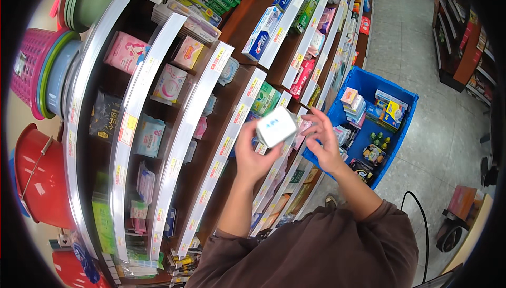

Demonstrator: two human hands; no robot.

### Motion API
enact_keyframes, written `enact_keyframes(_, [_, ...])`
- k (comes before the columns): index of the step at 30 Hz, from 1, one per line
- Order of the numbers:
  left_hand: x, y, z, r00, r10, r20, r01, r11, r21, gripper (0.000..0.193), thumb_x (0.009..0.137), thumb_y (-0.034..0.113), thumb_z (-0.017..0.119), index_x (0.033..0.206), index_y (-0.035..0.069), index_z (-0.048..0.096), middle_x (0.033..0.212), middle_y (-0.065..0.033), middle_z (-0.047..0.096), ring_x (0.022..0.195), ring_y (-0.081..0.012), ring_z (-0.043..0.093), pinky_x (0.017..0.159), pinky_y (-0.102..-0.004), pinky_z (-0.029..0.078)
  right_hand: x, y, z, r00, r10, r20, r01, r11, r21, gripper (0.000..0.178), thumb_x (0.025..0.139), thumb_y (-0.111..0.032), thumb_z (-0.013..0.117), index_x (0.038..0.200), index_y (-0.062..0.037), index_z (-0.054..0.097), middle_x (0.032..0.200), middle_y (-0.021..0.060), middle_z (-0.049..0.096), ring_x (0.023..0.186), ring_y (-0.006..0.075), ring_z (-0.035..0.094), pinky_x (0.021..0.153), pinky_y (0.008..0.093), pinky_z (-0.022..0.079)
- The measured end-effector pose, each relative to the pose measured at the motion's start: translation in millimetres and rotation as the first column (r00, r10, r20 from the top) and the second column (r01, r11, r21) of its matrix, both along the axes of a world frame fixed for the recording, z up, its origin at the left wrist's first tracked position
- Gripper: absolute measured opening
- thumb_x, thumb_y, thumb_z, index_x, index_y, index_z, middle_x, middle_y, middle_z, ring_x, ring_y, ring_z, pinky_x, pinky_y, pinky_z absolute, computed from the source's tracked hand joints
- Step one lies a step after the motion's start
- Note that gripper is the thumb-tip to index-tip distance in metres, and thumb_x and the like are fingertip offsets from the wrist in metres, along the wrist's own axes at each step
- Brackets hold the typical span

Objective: Organizing and placing various products like toothpaste and sanitary pads onto supermarket shelves from a storage basket.

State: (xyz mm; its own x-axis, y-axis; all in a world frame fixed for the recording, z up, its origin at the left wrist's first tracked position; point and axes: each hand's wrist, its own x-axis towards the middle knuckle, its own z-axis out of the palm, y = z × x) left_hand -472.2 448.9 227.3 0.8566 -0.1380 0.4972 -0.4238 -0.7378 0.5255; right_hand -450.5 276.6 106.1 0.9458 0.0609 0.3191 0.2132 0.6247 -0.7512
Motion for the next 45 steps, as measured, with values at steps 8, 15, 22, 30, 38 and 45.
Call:
enact_keyframes(8, [77,94,1,0.935,0.35,0.051,-0.327,0.91,-0.255,0.054,0.087,0.015,0.073,0.128,-0.01,0.051,0.123,-0.0209,0.061,0.108,-0.0248,0.061,0.096,-0.0344,0.045,-1,2,-48,0.958,-0.249,-0.142,0.194,0.927,-0.322,0.025,0.082,-0.009,0.072,0.103,-0.0014,0.06,0.089,0.0051,0.068,0.066,0.0096,0.058,0.061,0.0252,0.047])
enact_keyframes(15, [139,83,16,0.932,0.355,-0.072,-0.362,0.918,-0.162,0.072,0.083,0.022,0.077,0.139,-0.008,0.042,0.135,-0.0224,0.053,0.122,-0.0295,0.053,0.105,-0.0353,0.038,30,-36,-210,0.813,-0.531,-0.237,0.14,0.574,-0.807,0.024,0.078,-0.014,0.07,0.099,-0.0033,0.063,0.092,0.0111,0.07,0.077,0.0277,0.067,0.067,0.0396,0.052])
enact_keyframes(22, [160,72,20,0.952,0.283,-0.117,-0.301,0.932,-0.203,0.07,0.084,0.019,0.076,0.14,-0.006,0.042,0.136,-0.0187,0.054,0.123,-0.0274,0.052,0.106,-0.035,0.038,53,-21,-302,0.851,-0.403,-0.338,-0.229,0.295,-0.928,0.059,0.073,-0.026,0.075,0.124,-0.0024,0.059,0.125,0.0203,0.06,0.117,0.035,0.058,0.099,0.0422,0.047])
enact_keyframes(30, [159,86,8,0.887,0.372,-0.274,-0.425,0.89,-0.166,0.078,0.084,0.017,0.078,0.142,-0.01,0.035,0.129,-0.0201,0.057,0.117,-0.0239,0.056,0.098,-0.0312,0.044,88,16,-325,0.911,-0.337,-0.238,-0.223,0.083,-0.971,0.079,0.068,-0.034,0.08,0.134,-0.0012,0.051,0.129,0.0175,0.056,0.124,0.036,0.05,0.105,0.0418,0.042])
enact_keyframes(38, [148,77,19,0.866,0.36,-0.346,-0.446,0.87,-0.211,0.07,0.083,0.012,0.078,0.137,-0.009,0.039,0.122,-0.0174,0.062,0.111,-0.0217,0.06,0.096,-0.0301,0.046,90,28,-336,0.935,-0.318,-0.157,-0.127,0.114,-0.985,0.053,0.069,-0.021,0.083,0.111,-0.0043,0.056,0.118,0.0154,0.06,0.113,0.0346,0.056,0.095,0.0431,0.046])
enact_keyframes(45, [138,84,22,0.881,0.344,-0.326,-0.416,0.891,-0.185,0.062,0.083,0.011,0.077,0.133,-0.008,0.045,0.119,-0.0162,0.063,0.109,-0.0216,0.061,0.093,-0.0299,0.048,88,21,-356,0.936,-0.325,-0.131,-0.035,0.286,-0.958,0.056,0.071,-0.015,0.083,0.115,-0.0034,0.051,0.109,0.0178,0.063,0.103,0.0381,0.061,0.091,0.0452,0.048])
